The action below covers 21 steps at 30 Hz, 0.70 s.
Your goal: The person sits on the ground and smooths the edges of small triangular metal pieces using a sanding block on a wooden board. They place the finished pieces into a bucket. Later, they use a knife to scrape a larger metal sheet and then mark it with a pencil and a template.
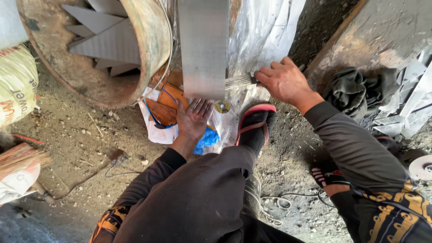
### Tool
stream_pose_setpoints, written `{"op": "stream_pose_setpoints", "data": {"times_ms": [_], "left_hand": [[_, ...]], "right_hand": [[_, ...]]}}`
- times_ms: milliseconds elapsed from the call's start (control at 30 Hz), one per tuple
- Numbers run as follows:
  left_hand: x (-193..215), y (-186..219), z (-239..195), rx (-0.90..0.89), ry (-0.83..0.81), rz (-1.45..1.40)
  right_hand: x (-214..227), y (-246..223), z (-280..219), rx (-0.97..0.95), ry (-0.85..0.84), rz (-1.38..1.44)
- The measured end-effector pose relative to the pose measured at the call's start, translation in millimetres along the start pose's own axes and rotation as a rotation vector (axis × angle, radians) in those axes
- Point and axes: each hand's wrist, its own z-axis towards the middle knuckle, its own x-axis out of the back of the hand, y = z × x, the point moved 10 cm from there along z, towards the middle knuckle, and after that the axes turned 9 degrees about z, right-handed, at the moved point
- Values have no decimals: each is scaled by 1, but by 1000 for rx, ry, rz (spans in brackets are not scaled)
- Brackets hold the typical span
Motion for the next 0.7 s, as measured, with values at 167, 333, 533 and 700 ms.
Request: {"op": "stream_pose_setpoints", "data": {"times_ms": [167,333,533,700], "left_hand": [[-27,5,-10,-87,-77,189],[-75,2,-39,-135,-240,282],[-117,24,-93,-300,-384,229],[-139,69,-127,-365,-457,138]], "right_hand": [[29,29,-11,-278,325,186],[37,34,-3,-487,515,376],[72,4,-37,-544,516,-36],[83,42,-182,-1086,589,41]]}}
